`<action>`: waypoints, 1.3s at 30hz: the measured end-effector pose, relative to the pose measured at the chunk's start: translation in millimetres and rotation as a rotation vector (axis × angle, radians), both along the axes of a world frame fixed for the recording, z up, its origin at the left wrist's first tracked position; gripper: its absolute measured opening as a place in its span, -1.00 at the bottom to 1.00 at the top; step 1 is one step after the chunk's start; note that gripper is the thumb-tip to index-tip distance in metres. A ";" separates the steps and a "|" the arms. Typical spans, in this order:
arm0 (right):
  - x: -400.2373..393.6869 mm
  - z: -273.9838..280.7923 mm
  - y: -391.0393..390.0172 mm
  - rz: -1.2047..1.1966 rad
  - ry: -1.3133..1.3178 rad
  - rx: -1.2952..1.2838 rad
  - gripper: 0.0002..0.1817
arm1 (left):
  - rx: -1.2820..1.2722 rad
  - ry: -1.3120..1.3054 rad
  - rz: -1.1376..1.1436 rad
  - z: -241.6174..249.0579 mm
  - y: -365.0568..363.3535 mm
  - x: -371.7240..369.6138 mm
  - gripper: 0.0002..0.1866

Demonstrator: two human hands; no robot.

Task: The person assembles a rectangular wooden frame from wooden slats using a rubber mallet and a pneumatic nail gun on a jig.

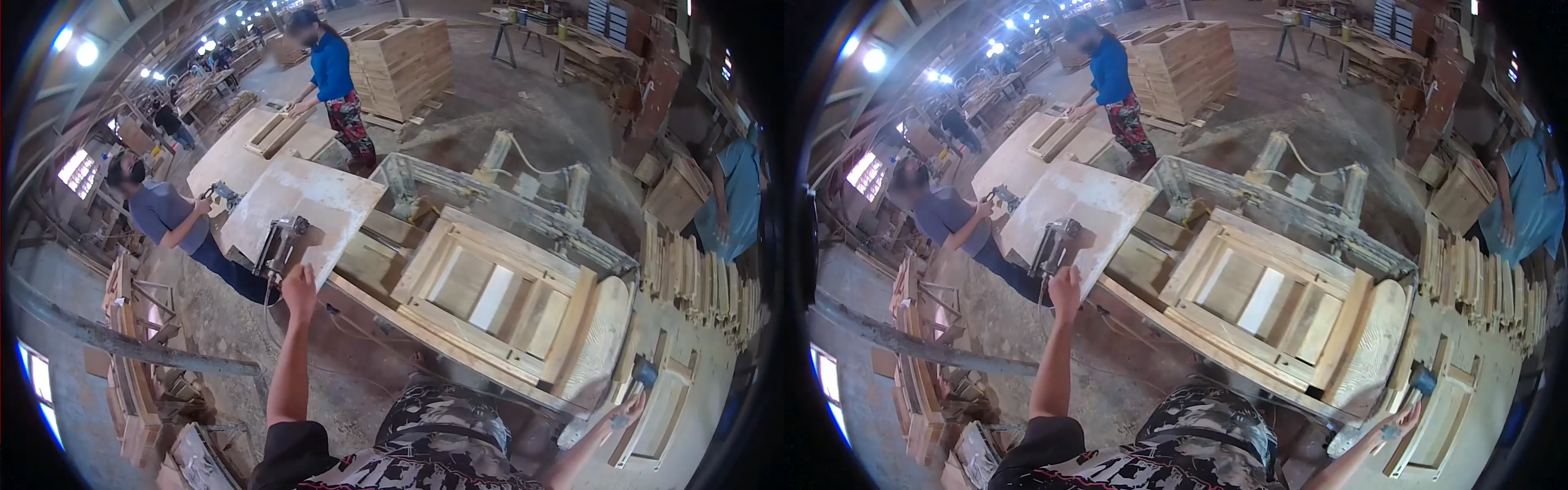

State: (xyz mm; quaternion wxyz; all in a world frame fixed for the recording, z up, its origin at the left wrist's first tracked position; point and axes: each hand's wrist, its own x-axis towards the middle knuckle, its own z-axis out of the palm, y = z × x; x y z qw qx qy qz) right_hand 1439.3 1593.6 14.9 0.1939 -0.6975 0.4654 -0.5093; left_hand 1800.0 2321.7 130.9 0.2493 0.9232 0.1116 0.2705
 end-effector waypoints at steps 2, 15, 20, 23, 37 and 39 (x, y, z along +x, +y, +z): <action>30.2 -34.5 -0.1 0.255 -0.290 0.207 -0.57 | 0.121 -0.002 0.063 -11.8 42.3 29.9 -0.76; 192.9 71.1 290.2 0.580 -0.282 0.752 -0.69 | 0.513 0.111 0.166 -59.9 87.0 108.5 -0.38; 158.2 33.5 312.4 0.452 -0.233 0.878 -0.76 | 0.582 0.271 0.227 -91.9 131.7 126.8 -0.26; 164.0 29.3 340.7 0.483 -0.263 1.026 -0.78 | 0.365 0.248 0.127 -117.4 184.9 160.1 -0.25; 317.0 -9.5 455.5 1.185 -0.181 1.224 -0.64 | -1.006 0.971 -0.374 39.4 -111.7 129.3 -0.76; 336.0 -10.0 457.4 1.221 -0.192 1.296 -0.56 | -0.941 1.080 -0.454 34.0 -160.8 131.6 -0.66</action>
